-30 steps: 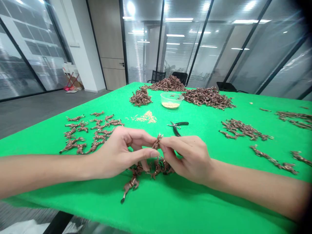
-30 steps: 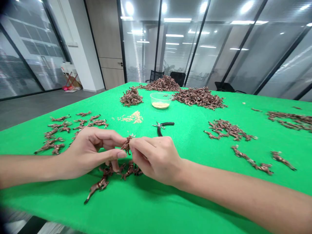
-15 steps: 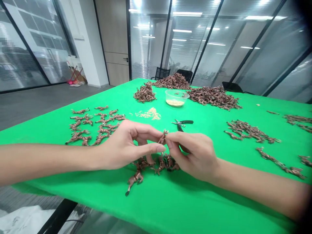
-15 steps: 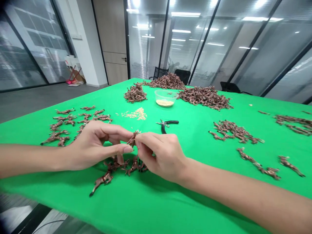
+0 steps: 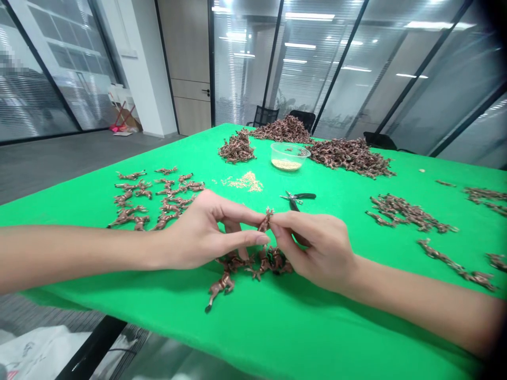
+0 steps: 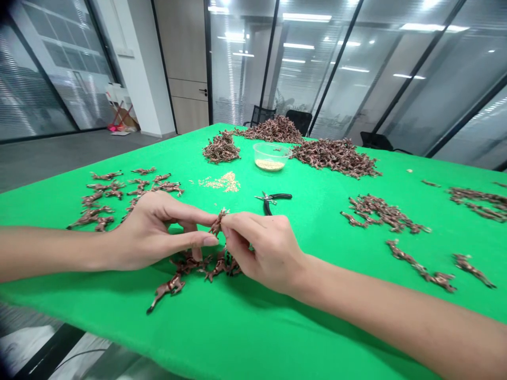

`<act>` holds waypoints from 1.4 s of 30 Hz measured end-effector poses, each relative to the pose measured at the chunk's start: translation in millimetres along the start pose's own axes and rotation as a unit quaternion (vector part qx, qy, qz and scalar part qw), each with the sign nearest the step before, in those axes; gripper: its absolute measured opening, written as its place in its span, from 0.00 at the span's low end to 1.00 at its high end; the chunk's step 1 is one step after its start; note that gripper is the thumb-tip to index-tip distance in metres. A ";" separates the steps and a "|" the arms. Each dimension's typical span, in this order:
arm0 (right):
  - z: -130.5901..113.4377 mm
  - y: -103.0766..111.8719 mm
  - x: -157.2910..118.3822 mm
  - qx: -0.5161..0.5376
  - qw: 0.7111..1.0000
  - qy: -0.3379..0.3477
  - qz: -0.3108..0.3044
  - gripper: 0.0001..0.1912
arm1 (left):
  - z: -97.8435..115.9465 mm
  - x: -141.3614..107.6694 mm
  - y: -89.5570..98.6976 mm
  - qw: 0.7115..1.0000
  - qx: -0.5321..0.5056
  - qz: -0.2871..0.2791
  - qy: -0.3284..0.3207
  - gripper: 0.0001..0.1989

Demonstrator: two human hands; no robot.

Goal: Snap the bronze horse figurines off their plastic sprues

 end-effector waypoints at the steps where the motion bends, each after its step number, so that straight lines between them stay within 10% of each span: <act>1: -0.4 0.4 0.0 0.004 1.000 0.001 0.001 0.07 | -0.2 -0.1 -0.4 1.000 -0.002 -0.002 -0.003 0.14; 42: 0.1 -0.1 -0.1 -0.011 1.000 0.006 0.001 0.07 | -0.2 -0.6 -1.4 1.000 0.003 0.008 -0.018 0.12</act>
Point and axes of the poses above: each hand's wrist, its own x-axis towards the middle knuckle, its own y-axis out of the back of the hand, z = x × y, the point moved 7 cm from there along x, towards the middle knuckle, and after that the axes turned 12 degrees about x, right-handed, at the moved point
